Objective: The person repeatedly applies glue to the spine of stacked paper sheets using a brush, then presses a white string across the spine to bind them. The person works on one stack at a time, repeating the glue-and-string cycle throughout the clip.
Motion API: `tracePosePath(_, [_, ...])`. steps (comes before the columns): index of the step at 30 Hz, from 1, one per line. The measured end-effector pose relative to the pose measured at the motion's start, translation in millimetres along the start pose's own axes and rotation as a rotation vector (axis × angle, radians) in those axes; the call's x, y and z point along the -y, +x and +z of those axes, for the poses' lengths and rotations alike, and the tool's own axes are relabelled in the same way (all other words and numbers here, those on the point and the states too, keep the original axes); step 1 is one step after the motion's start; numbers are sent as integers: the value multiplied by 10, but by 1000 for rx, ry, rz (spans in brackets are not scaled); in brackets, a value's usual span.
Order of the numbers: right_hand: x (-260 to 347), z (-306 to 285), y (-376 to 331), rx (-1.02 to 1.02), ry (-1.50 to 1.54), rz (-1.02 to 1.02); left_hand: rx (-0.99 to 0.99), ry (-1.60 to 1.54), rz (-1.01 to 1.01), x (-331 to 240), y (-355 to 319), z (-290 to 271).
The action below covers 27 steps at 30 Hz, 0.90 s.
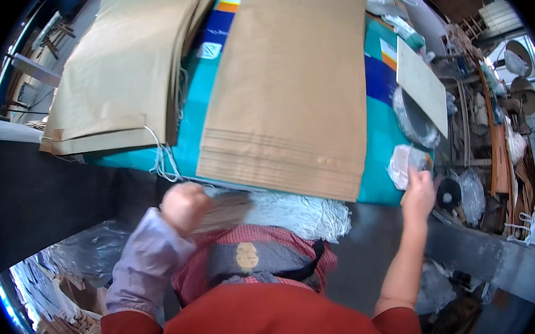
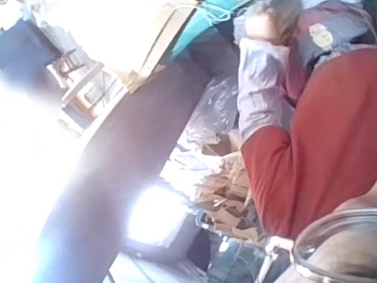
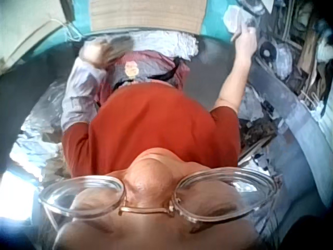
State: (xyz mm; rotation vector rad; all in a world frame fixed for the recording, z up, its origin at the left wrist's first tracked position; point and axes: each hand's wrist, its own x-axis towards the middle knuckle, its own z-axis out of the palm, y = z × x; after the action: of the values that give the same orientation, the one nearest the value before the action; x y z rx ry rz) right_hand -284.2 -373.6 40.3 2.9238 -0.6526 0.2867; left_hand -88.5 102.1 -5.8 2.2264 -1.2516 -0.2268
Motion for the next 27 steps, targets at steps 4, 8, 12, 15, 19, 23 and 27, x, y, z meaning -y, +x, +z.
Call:
tracePosePath(4, [-452, -7, -242, 194, -140, -22, 305, 104, 32, -94, -182, 821])
tracePosePath(8, [-468, 42, -222, -74, 109, -151, 438, 102, -124, -21, -348, 885])
tracePosePath(12, [84, -262, -163, -330, 872, 230, 263, 119, -107, -160, -292, 638])
tracePosePath(15, [843, -291, 55, -360, 1192, 191, 100, 265, -46, -373, -47, 309])
tracePosePath(19, [1908, -241, 503, -201, 1409, 117, -46, 293, -164, -560, 230, -26])
tracePosePath(23, [2538, -50, 975, -107, 1516, -8, -132, 416, -129, -355, 677, -154])
tracePosePath(27, [2974, 150, 1178, -65, 1528, 57, -3, 433, -132, -58, 961, 5])
